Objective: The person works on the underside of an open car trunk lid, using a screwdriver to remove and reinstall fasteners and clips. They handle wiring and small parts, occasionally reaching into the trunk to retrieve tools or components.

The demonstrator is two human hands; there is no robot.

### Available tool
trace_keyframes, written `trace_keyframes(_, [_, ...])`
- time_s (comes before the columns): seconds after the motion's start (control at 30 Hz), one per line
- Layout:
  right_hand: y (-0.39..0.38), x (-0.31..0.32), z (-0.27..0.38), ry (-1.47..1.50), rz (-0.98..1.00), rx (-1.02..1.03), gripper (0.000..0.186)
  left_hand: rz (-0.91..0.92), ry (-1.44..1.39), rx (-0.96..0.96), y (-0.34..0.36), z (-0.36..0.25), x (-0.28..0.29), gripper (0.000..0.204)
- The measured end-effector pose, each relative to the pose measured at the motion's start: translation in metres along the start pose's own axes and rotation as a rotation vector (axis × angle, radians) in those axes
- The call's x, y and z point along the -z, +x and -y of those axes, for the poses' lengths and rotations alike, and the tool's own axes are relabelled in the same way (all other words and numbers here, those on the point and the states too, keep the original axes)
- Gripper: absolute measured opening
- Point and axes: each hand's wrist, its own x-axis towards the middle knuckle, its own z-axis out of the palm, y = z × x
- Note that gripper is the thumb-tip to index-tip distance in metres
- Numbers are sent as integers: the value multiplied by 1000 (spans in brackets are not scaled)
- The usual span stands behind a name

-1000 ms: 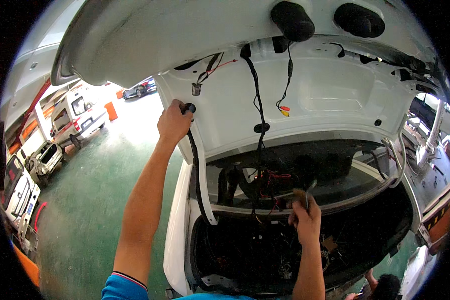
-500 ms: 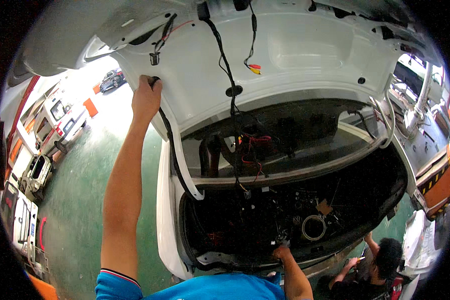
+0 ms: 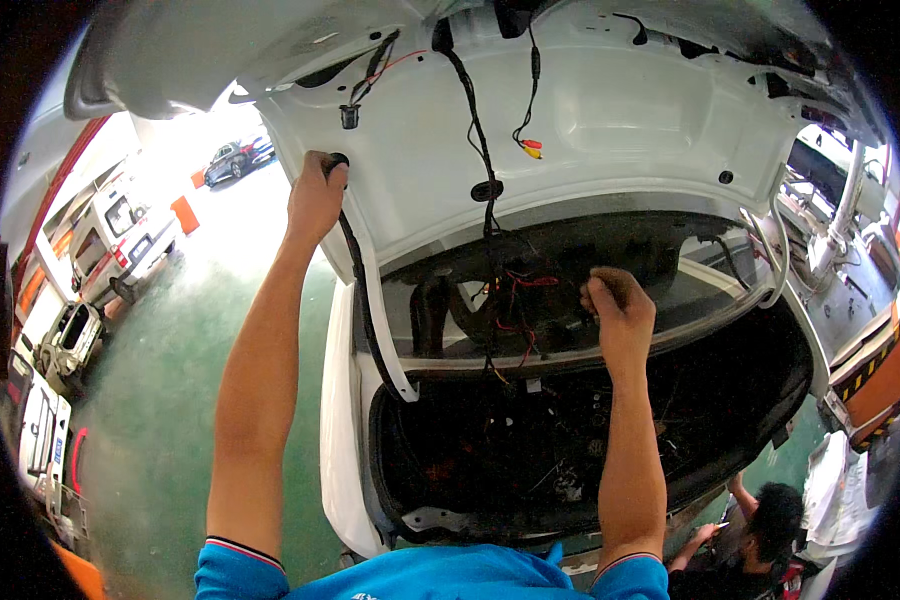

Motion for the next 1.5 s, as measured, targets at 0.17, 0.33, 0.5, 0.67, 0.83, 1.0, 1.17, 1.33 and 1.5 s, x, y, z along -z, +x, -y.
trace_keyframes(0.17, [41, -59, 24, -156, 77, 221, 43, -28, 4, 9, -5, -10, 1, 36])
trace_keyframes(0.33, [81, -131, 11, -191, 147, 246, 61, -21, -50, 44, -6, -11, 3, 35])
trace_keyframes(0.5, [69, -135, 38, 284, 156, 95, 44, -19, -63, 38, -5, -12, 3, 31])
trace_keyframes(0.67, [71, -112, 131, -6, -48, 214, 32, -105, -17, 25, -7, -12, -2, 30])
trace_keyframes(0.83, [114, -106, 168, -488, -82, 497, 28, -100, 186, 40, 0, -17, -5, 29])
trace_keyframes(1.0, [155, -112, 176, -887, -75, 588, 29, -115, -45, 170, -3, 14, 15, 29])
trace_keyframes(1.17, [182, -113, 191, -1131, -13, 514, 36, -73, -344, 196, -15, 35, 30, 35])
trace_keyframes(1.33, [223, -158, 177, -1171, -74, 708, 38, 32, -564, 170, -38, 42, 41, 30])
trace_keyframes(1.5, [235, -164, 176, -1266, -10, 568, 33, 71, -874, 189, -52, 81, 32, 32])
